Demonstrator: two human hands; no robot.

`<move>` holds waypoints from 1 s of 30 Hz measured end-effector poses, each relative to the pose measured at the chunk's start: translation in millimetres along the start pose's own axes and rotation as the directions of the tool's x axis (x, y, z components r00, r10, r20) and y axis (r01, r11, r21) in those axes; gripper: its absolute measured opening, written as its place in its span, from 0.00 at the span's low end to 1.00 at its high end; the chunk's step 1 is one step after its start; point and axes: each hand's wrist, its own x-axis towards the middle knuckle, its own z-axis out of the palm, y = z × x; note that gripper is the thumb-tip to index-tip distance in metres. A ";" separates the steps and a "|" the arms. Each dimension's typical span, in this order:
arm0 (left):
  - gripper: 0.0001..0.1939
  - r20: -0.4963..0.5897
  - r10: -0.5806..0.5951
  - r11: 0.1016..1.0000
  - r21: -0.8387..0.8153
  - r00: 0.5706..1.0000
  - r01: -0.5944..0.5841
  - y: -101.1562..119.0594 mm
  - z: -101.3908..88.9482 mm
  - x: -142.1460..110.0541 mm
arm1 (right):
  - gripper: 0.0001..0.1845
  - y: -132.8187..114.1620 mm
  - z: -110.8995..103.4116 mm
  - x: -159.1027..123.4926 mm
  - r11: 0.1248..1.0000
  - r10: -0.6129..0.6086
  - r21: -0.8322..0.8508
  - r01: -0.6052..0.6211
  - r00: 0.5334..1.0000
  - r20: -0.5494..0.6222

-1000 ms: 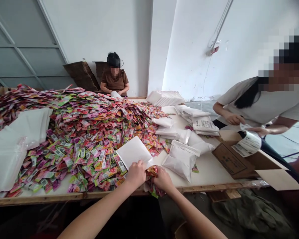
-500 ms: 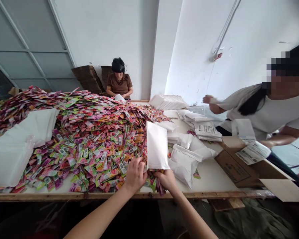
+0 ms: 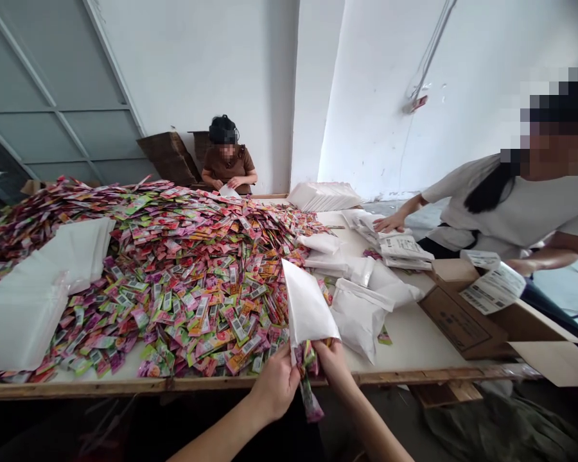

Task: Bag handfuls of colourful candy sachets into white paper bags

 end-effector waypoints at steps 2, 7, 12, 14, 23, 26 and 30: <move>0.19 0.008 -0.029 0.999 0.024 1.000 0.029 -3.0 8.6 2.2 | 0.13 -7.5 3.7 3.3 0.971 -0.065 -0.233 0.051 0.996 -0.054; 0.15 -0.041 -0.118 0.993 0.014 0.992 0.119 -4.0 24.3 17.6 | 0.14 -34.4 11.8 30.5 0.853 -0.182 -0.512 0.101 0.977 -0.111; 0.17 -0.189 -0.384 0.923 -0.065 0.904 0.378 -8.9 13.6 41.2 | 0.16 -42.7 13.9 55.2 0.972 -0.110 -0.204 0.117 0.993 0.045; 0.19 -0.243 -0.451 0.892 -0.091 0.859 0.443 -14.6 6.8 47.1 | 0.18 -39.3 13.8 55.0 0.997 -0.069 0.049 0.059 0.963 0.262; 0.20 -0.287 -0.501 0.866 -0.160 0.817 0.475 -25.0 -0.4 55.8 | 0.25 -29.5 40.4 35.0 0.926 -0.325 -0.265 0.270 0.927 -0.189; 0.20 -0.252 -0.477 0.876 -0.207 0.842 0.435 -30.9 -4.6 55.4 | 0.27 -25.5 33.2 38.9 0.910 -0.326 -0.246 0.334 0.942 0.074; 0.18 -0.211 -0.416 0.902 -0.224 0.885 0.370 -38.8 -1.5 46.9 | 0.30 -13.6 25.3 44.4 0.833 -0.293 -0.422 0.358 0.932 0.212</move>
